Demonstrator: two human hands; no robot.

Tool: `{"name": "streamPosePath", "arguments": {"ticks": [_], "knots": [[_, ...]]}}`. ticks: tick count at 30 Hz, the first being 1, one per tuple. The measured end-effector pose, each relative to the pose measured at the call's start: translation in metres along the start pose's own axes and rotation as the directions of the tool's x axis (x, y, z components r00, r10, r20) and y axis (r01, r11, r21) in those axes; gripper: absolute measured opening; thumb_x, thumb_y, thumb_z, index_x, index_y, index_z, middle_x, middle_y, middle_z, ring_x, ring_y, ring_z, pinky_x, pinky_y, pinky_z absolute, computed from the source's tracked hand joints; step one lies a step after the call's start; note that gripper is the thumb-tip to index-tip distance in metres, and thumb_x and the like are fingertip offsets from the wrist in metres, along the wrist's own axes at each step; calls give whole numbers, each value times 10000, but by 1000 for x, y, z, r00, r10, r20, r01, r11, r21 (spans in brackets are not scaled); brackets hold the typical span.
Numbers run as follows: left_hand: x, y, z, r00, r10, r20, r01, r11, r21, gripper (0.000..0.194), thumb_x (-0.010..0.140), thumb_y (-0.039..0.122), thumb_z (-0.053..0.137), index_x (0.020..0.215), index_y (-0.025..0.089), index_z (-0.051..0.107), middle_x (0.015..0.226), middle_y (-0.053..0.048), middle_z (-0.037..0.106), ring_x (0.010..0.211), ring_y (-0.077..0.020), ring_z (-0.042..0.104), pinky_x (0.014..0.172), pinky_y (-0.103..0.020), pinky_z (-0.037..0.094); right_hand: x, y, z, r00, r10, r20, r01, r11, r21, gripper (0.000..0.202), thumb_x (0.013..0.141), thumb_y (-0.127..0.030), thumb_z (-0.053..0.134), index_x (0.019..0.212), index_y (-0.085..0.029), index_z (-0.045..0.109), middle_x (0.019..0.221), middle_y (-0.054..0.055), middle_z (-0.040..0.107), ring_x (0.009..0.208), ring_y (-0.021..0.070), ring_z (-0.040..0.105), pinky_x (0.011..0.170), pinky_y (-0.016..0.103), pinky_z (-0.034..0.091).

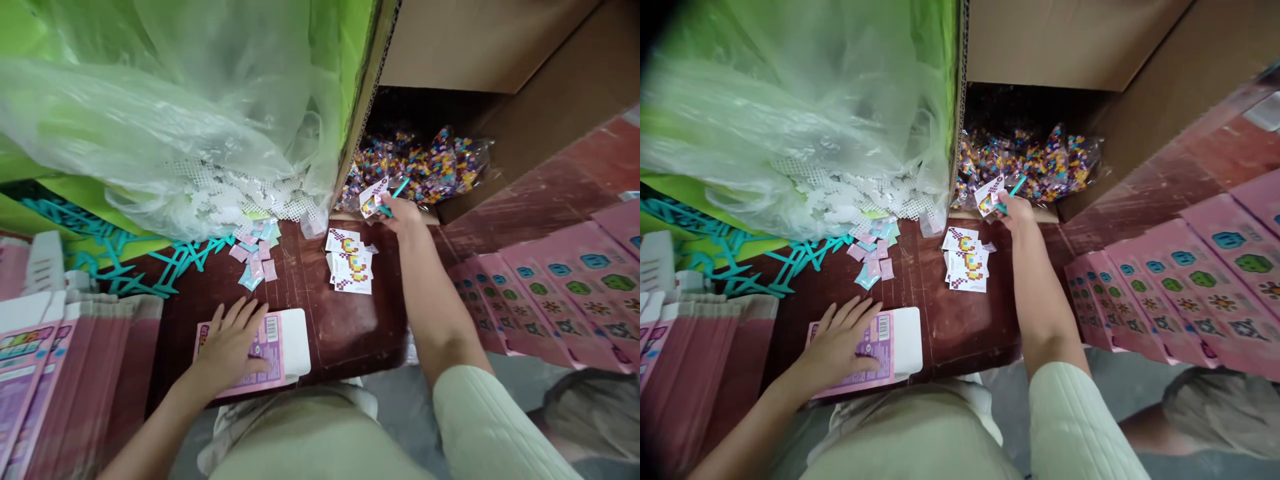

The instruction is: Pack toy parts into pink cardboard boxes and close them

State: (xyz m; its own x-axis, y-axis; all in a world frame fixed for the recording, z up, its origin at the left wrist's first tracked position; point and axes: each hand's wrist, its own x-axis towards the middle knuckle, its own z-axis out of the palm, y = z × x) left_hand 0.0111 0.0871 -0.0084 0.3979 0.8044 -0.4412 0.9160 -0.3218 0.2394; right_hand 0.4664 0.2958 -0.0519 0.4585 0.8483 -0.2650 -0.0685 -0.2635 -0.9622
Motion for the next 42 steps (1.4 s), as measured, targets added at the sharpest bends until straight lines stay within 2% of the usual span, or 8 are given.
{"name": "streamPosePath", "arguments": {"ticks": [7, 15, 19, 24, 30, 33, 38, 42], "knots": [[-29, -11, 1, 974, -197, -107, 178, 970, -166, 688, 898, 431, 711, 1526, 194, 562, 1403, -113, 669, 1299, -324, 650, 1158, -466, 478, -25, 3, 5, 996, 57, -73, -54, 998, 42, 383, 813, -351, 864, 717, -223, 516, 576, -61, 550, 486, 87, 484, 412, 205, 363], [-31, -20, -23, 946, -264, -185, 91, 769, -633, 496, 799, 603, 791, 1124, 239, 703, 1065, -24, 751, 998, -273, 730, 844, -331, 557, -163, -30, -58, 976, -168, 140, 154, 982, 107, 403, 589, -465, 979, 769, -277, 671, 818, 11, 710, 663, 158, 627, 631, 331, 562], [-10, 18, -8, 973, -147, -177, -73, 533, -843, 524, 737, 521, 889, 1087, 214, 649, 1062, -29, 759, 978, -248, 731, 834, -321, 560, -221, -41, -27, 846, -304, 439, 405, 901, -157, 338, 748, -576, 890, 856, -303, 722, 802, 20, 730, 677, 210, 648, 665, 378, 556], [-3, 50, 7, 974, -85, -211, -181, 274, -945, 540, 713, 455, 927, 1069, 207, 605, 1019, -27, 757, 912, -206, 725, 778, -297, 566, -253, -40, 30, 605, -310, 734, 768, 469, -435, 198, 938, -476, 729, 885, -287, 708, 812, 6, 759, 713, 224, 693, 649, 343, 501], [-16, 40, 14, 947, -259, -189, -165, 113, -980, 577, 697, 448, 940, 1074, 188, 590, 969, -25, 755, 862, -187, 710, 756, -283, 569, -276, -42, 65, 469, -432, 770, 851, 453, -265, 334, 982, -498, 704, 1257, -308, 690, 1255, 64, 773, 1061, 293, 750, 890, 439, 591], [-23, 21, 21, 918, -358, -172, -150, 89, -985, 563, 706, 446, 935, 1074, 192, 593, 975, -18, 756, 856, -187, 711, 784, -295, 582, -257, -48, 69, 480, -540, 692, 857, 458, -236, 248, 1023, -469, 639, 1210, -323, 714, 1204, 64, 776, 1115, 293, 730, 976, 460, 584], [-31, -12, 33, 864, -482, -148, -139, 55, -989, 542, 709, 433, 931, 1068, 216, 587, 938, 7, 757, 819, -189, 709, 763, -303, 602, -139, -41, 54, 686, -682, 253, 661, 440, -608, 199, 980, -368, 653, 1104, -230, 724, 1176, 150, 733, 1164, 349, 665, 1095, 537, 495], [-31, -18, 36, 873, -475, -109, -112, 23, -993, 543, 708, 432, 935, 1064, 220, 584, 932, 2, 761, 797, -191, 708, 744, -306, 607, -60, -22, 45, 807, -564, 172, 499, 498, -709, 154, 857, -321, 760, 937, -201, 704, 1233, 213, 676, 1266, 412, 567, 1124, 624, 429]]}}
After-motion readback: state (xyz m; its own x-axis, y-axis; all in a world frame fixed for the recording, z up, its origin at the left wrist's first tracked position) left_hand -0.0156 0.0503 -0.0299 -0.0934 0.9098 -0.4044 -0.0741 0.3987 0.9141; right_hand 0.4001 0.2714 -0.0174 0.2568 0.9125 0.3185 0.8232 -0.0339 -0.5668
